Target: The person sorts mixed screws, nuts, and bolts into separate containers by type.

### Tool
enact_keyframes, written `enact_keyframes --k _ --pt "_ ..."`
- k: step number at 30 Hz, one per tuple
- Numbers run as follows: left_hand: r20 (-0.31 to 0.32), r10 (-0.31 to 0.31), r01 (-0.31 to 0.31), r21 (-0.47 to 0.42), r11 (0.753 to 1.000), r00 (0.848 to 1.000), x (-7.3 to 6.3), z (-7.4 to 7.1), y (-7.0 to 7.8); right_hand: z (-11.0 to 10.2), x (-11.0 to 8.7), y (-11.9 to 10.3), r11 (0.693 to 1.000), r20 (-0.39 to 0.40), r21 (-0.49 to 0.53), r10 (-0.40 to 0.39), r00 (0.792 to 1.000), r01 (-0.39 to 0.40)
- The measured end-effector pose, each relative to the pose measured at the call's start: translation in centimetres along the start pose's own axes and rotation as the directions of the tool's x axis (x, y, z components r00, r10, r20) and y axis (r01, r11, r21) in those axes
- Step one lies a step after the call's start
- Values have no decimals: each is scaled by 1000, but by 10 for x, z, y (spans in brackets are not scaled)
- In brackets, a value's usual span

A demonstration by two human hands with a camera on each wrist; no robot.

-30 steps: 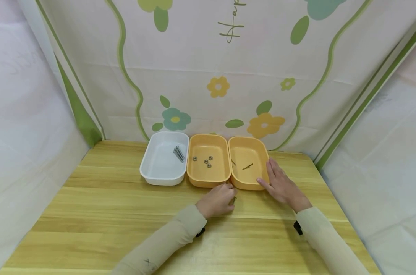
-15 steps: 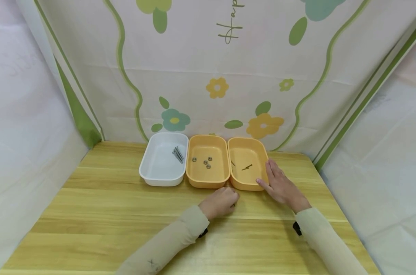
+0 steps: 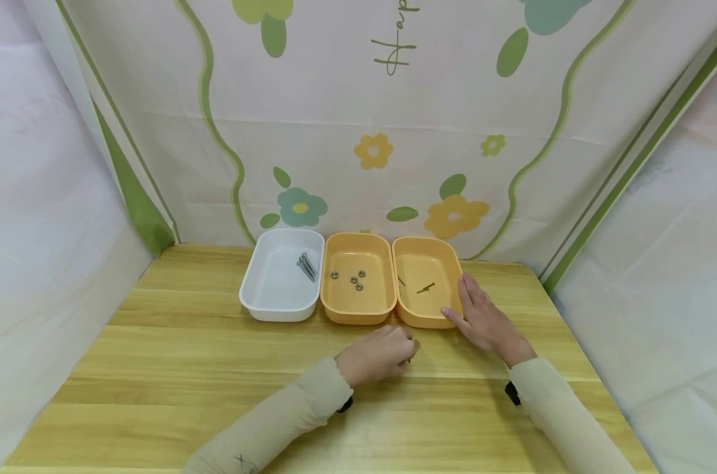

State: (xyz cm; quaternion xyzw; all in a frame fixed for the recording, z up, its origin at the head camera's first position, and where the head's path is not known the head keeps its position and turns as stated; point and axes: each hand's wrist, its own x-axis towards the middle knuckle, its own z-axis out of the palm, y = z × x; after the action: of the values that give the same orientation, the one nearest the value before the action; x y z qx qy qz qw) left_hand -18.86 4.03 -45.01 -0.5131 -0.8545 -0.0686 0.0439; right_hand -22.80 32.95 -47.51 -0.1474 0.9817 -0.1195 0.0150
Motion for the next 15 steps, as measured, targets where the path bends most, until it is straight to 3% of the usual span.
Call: enact_keyframes --k 8,15 --pt "13 34 -34 -23 999 999 0 -18 6 1 -1 -1 1000 -13 9 -8 1000 8" --pt "61 36 -37 15 999 998 8 -32 5 0 0 -1 1000 -5 8 -4 1000 4"
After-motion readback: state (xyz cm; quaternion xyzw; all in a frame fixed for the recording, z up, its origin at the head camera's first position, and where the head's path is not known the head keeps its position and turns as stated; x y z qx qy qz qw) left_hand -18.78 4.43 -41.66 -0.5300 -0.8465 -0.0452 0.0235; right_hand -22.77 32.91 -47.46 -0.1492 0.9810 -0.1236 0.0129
